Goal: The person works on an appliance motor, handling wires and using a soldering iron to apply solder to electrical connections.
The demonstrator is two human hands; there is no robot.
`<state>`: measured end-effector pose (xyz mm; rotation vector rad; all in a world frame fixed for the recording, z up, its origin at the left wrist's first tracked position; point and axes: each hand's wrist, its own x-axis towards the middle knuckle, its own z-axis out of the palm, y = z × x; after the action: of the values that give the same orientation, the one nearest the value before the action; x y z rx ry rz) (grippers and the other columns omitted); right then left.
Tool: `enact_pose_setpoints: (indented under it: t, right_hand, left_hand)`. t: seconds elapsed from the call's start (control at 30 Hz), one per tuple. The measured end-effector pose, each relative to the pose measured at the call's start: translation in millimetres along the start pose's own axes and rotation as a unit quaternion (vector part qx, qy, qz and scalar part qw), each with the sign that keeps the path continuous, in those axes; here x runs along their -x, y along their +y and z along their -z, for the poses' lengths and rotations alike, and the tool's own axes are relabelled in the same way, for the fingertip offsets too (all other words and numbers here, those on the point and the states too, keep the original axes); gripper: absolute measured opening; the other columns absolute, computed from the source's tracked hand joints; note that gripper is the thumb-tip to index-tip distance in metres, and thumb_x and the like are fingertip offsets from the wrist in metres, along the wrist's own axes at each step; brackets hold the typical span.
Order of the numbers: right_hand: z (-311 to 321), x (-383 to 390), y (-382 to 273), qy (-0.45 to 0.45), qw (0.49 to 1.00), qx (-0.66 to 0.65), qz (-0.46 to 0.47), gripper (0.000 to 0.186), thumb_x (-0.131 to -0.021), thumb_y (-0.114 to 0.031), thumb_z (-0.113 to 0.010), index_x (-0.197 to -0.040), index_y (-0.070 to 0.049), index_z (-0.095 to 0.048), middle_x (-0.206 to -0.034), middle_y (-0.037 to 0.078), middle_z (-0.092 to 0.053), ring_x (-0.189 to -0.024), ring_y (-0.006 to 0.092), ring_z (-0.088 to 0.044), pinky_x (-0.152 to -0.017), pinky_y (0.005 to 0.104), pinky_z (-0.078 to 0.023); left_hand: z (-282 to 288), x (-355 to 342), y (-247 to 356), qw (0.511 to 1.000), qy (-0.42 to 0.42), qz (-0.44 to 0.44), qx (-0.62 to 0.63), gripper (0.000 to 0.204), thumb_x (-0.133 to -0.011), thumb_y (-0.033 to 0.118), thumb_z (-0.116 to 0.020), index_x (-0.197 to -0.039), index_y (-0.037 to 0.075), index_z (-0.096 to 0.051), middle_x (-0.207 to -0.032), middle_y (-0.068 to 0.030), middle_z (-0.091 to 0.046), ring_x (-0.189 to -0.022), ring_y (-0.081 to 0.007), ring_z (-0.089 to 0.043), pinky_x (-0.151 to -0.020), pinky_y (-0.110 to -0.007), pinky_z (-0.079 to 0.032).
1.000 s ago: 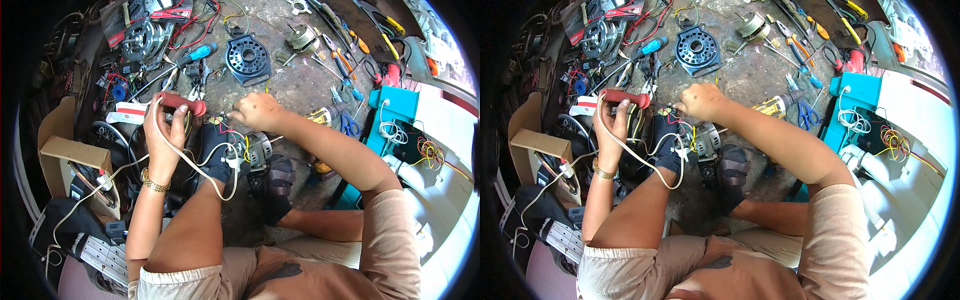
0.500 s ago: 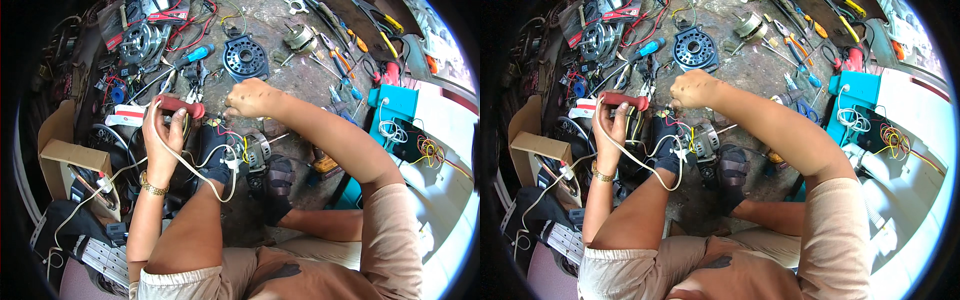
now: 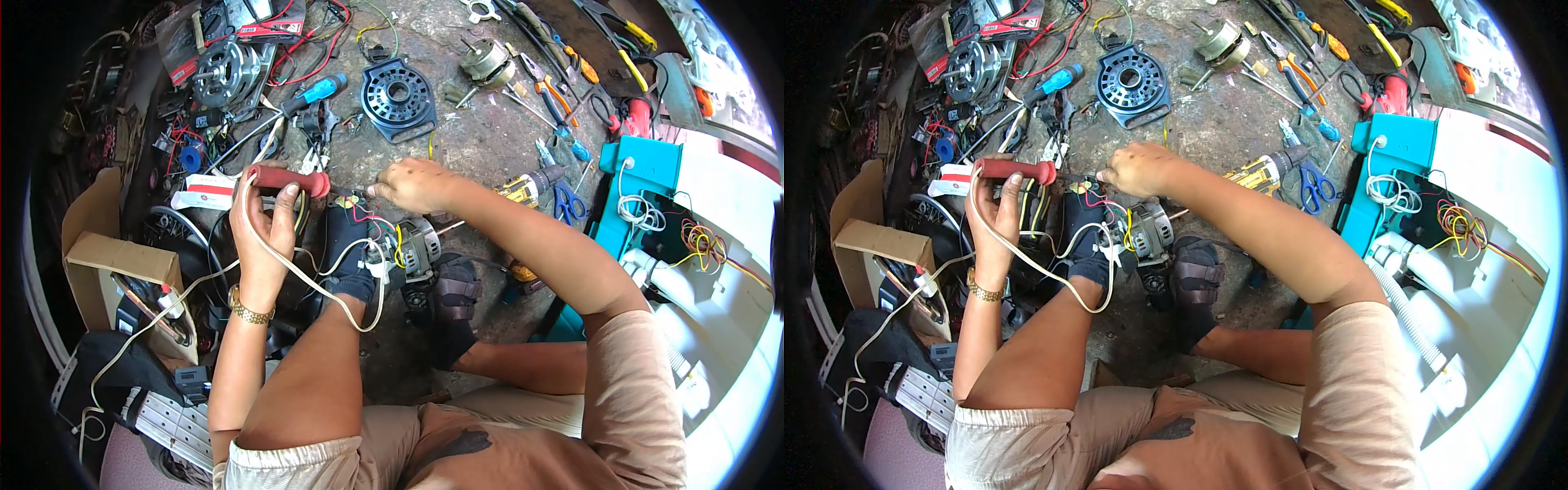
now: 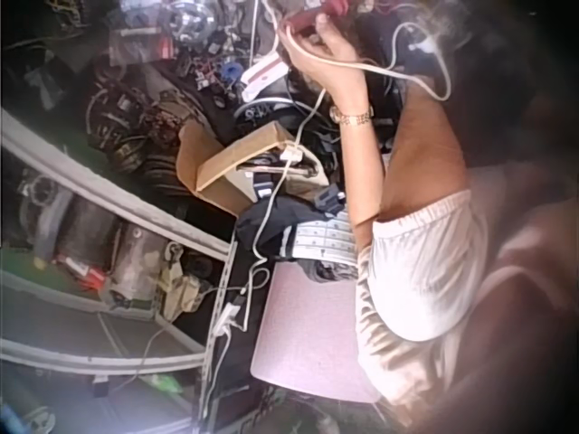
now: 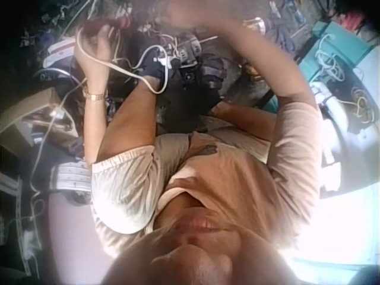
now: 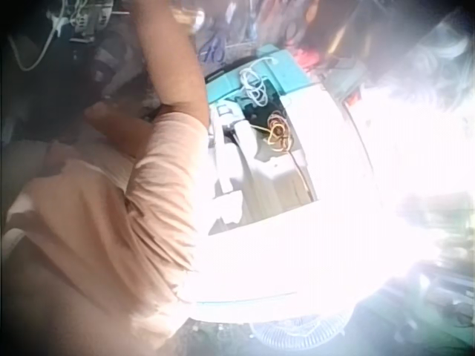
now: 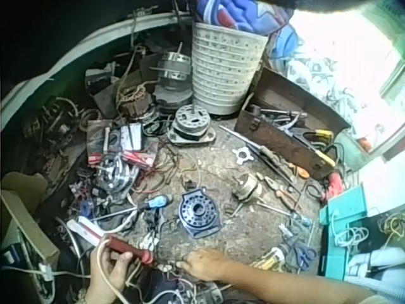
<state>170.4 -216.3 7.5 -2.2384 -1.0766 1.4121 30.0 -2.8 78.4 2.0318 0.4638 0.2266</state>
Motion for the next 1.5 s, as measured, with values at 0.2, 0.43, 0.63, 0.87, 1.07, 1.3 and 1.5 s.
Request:
enact_pose_setpoints:
  t: [0.2,0.43,0.63,0.87,1.07,1.3,1.5]
  right_hand:
    - [-1,0,-6,-0.01,1.0,0.01,-0.008,0.054,-0.108,-0.05,-0.045,-0.118,-0.005,-0.072,-0.113,0.025,-0.072,-0.111,0.0447,-0.067,-0.099,0.0535,-0.051]
    - [-6,0,0,0.05,0.998,-0.001,0.027,0.052,-0.107,-0.049,-0.046,-0.113,-0.005,-0.073,-0.103,0.024,-0.074,-0.103,0.0444,-0.069,-0.094,0.0542,-0.052]
    - [1,0,-2,0.017,0.999,0.015,0.022,0.051,-0.107,-0.049,-0.046,-0.113,-0.005,-0.072,-0.092,0.021,-0.074,-0.099,0.0419,-0.071,-0.091,0.0533,-0.053]
    - [0,3,-3,0.036,0.999,0.001,0.012,0.05,-0.107,-0.05,-0.047,-0.112,-0.006,-0.073,-0.091,0.02,-0.075,-0.099,0.0414,-0.071,-0.091,0.0531,-0.053]
    - [-4,2,4,0.083,0.995,0.04,0.049,0.046,-0.105,-0.049,-0.051,-0.112,-0.01,-0.074,-0.092,0.02,-0.075,-0.096,0.0423,-0.072,-0.088,0.0554,-0.054]
    - [11,-6,-10,0.052,0.992,0.089,0.067,0.047,-0.103,-0.047,-0.056,-0.103,-0.004,-0.075,-0.095,0.023,-0.075,-0.089,0.0416,-0.073,-0.081,0.054,-0.058]
    - [24,-41,12,-0.154,0.977,-0.143,-0.03,0.06,-0.107,-0.052,-0.049,-0.096,0.004,-0.069,-0.085,0.02,-0.073,-0.065,0.0311,-0.07,-0.059,0.05,-0.058]
  left_hand:
    - [-1,0,0,1.0,0.006,0.002,0.011,0.024,-0.095,-0.002,-0.067,-0.118,-0.005,-0.059,-0.112,-0.0142,-0.066,-0.104,-0.0227,-0.065,-0.098,-0.035,-0.05]
    - [-1,-1,1,1.0,0.001,0.001,0.009,0.025,-0.096,-0.001,-0.068,-0.118,-0.005,-0.059,-0.112,-0.0144,-0.066,-0.104,-0.0227,-0.065,-0.098,-0.035,-0.05]
    - [-2,0,0,1.0,0.005,-0.001,0.011,0.025,-0.096,0.0,-0.068,-0.119,-0.005,-0.059,-0.113,-0.0147,-0.066,-0.105,-0.0226,-0.066,-0.098,-0.035,-0.05]
    - [0,1,-2,1.0,-0.011,0.016,0.017,0.025,-0.099,0.002,-0.066,-0.123,-0.003,-0.059,-0.12,-0.0125,-0.065,-0.112,-0.0202,-0.063,-0.102,-0.036,-0.049]
    - [0,-1,-1,1.0,-0.015,0.007,0.005,0.025,-0.099,0.002,-0.066,-0.122,-0.003,-0.06,-0.12,-0.0128,-0.066,-0.112,-0.0202,-0.063,-0.101,-0.036,-0.05]
    - [0,-2,3,1.0,0.002,-0.015,-0.005,0.023,-0.095,0.002,-0.069,-0.116,-0.003,-0.061,-0.11,-0.0141,-0.067,-0.102,-0.0237,-0.066,-0.096,-0.036,-0.05]
    - [-3,-6,6,1.0,-0.01,-0.021,-0.016,0.022,-0.095,0.004,-0.071,-0.114,-0.003,-0.062,-0.107,-0.0147,-0.068,-0.1,-0.0253,-0.066,-0.094,-0.036,-0.051]
